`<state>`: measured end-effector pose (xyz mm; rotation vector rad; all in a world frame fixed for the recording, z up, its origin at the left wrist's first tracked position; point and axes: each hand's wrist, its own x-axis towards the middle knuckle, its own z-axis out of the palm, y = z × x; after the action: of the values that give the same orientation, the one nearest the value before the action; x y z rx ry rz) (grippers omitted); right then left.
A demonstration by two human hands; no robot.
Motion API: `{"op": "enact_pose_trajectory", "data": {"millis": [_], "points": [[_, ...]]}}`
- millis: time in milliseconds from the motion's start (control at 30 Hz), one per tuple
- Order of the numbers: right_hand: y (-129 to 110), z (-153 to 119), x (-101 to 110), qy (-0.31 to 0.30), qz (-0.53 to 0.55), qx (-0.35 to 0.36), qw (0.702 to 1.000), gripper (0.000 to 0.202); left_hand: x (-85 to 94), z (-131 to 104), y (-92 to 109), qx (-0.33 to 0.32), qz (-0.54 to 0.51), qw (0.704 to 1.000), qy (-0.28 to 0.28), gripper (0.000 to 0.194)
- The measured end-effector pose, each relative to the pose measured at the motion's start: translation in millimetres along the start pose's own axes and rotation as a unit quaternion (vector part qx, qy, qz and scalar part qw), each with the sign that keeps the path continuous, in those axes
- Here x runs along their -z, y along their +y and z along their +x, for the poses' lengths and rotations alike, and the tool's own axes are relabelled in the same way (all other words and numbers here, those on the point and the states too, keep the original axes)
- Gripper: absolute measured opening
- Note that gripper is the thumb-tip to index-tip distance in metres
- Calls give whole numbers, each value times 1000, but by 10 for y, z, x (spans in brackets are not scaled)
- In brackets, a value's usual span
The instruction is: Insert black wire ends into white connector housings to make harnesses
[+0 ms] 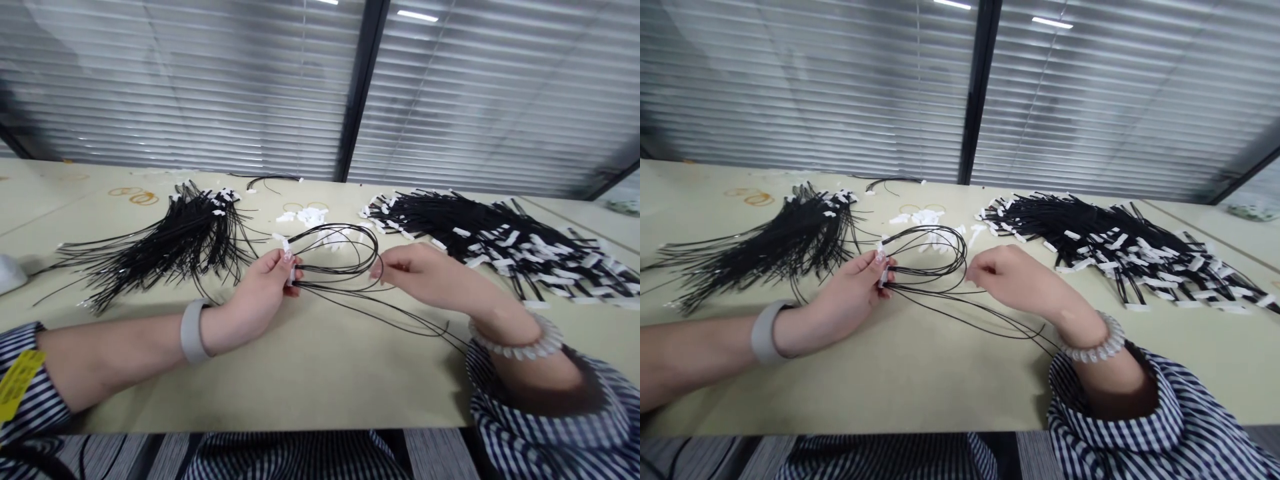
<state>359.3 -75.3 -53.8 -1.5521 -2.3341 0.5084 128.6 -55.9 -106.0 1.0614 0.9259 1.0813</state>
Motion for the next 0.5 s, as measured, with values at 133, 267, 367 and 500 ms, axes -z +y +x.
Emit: {"op": "enact_pose_trajectory", "data": {"millis": [133, 267, 367, 500], "points": [[-236, -11, -122, 3, 82, 39, 996, 20, -14, 10, 2, 2, -11, 1000, 13, 16], [-367, -6, -238, -2, 93, 71, 993, 18, -17, 6, 2, -7, -10, 1000, 16, 16], [-366, 2, -308, -6, 131, 58, 990, 19, -15, -2, -4, -8, -5, 1000, 12, 16], [-367, 2, -366, -31, 191, 51, 980, 23, -14, -5, -19, -17, 2, 1000, 5, 16]]}}
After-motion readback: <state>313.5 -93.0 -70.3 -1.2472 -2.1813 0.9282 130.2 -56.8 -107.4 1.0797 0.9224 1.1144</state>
